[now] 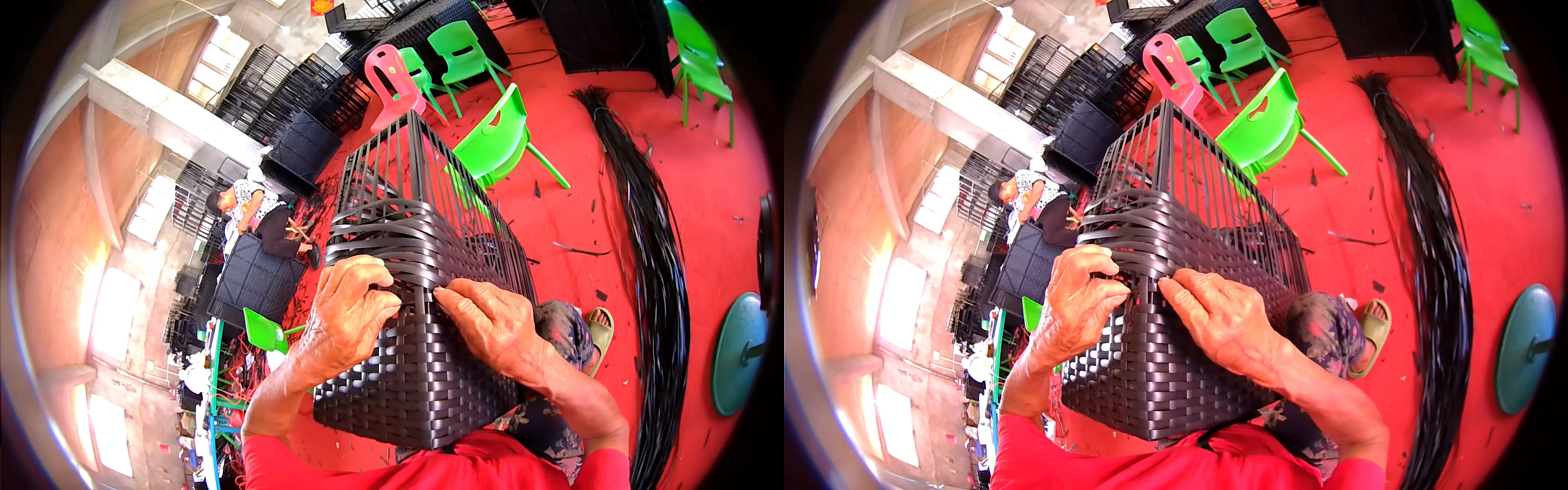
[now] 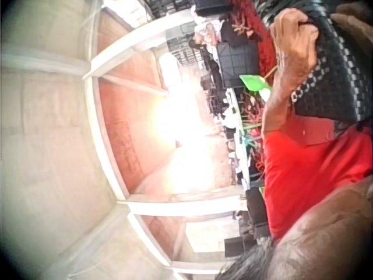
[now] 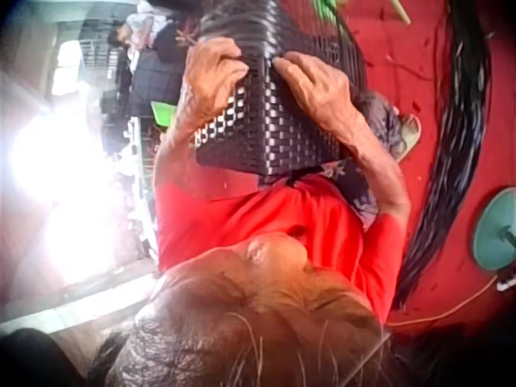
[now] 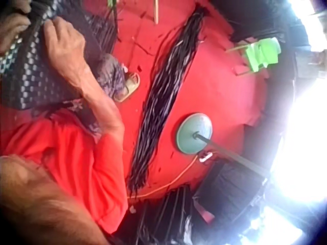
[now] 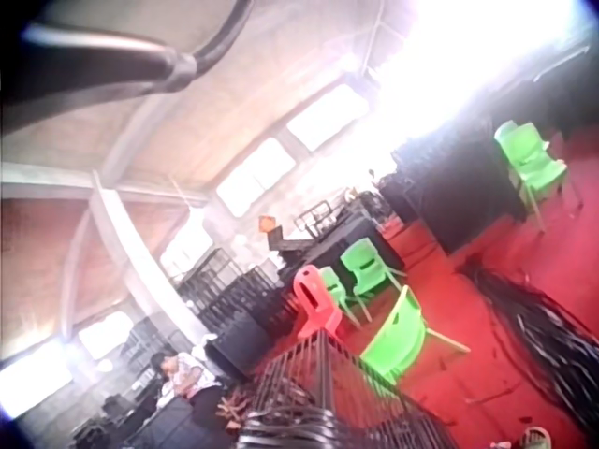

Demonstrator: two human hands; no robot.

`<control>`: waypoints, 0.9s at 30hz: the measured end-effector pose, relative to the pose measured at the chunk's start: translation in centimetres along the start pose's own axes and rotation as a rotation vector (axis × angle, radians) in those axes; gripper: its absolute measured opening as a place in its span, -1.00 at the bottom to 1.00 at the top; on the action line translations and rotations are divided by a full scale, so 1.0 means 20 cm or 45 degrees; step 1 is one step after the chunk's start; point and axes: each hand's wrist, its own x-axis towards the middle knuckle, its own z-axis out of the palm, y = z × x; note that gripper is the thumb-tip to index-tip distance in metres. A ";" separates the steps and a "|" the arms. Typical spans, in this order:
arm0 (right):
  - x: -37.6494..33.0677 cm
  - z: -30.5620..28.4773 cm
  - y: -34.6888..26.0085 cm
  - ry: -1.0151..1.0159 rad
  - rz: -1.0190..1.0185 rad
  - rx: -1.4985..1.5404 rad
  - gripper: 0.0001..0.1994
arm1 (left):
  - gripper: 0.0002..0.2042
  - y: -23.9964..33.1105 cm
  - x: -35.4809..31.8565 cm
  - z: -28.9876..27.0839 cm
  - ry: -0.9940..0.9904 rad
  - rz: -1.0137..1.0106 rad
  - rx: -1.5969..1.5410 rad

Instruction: The person weaves black plastic straps into a basket frame by hand, pulling the straps through the vertical ribs and tucking the ends into the weave.

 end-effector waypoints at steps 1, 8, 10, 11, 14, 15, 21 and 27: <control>0.00 -0.01 0.00 -0.037 -0.032 -0.051 -0.65 | -0.83 -0.01 0.00 0.00 -0.029 -0.024 -0.070; 0.08 -0.05 0.02 -0.148 -0.075 0.030 -0.72 | -0.85 -0.07 0.01 0.05 -0.069 -0.157 -0.469; 0.12 -0.08 0.04 -0.219 -0.137 0.035 -0.76 | -0.82 -0.09 0.01 0.06 -0.068 -0.177 -0.478; 0.14 -0.09 0.06 -0.260 -0.163 0.040 -0.77 | -0.81 -0.09 0.01 0.07 -0.065 -0.198 -0.508; 0.19 -0.11 0.11 -0.349 -0.187 0.168 -0.86 | -0.78 -0.10 0.01 0.10 -0.051 -0.227 -0.568; 0.21 -0.12 0.13 -0.415 -0.180 0.209 -0.87 | -0.77 -0.10 0.02 0.10 -0.057 -0.229 -0.585; 0.27 -0.12 0.19 -0.695 -0.006 0.738 -0.92 | -0.75 -0.09 0.04 0.12 -0.039 -0.184 -0.519; 0.30 -0.11 0.22 -1.052 0.487 1.113 -0.85 | -0.80 -0.10 0.06 0.13 -0.047 -0.247 -0.723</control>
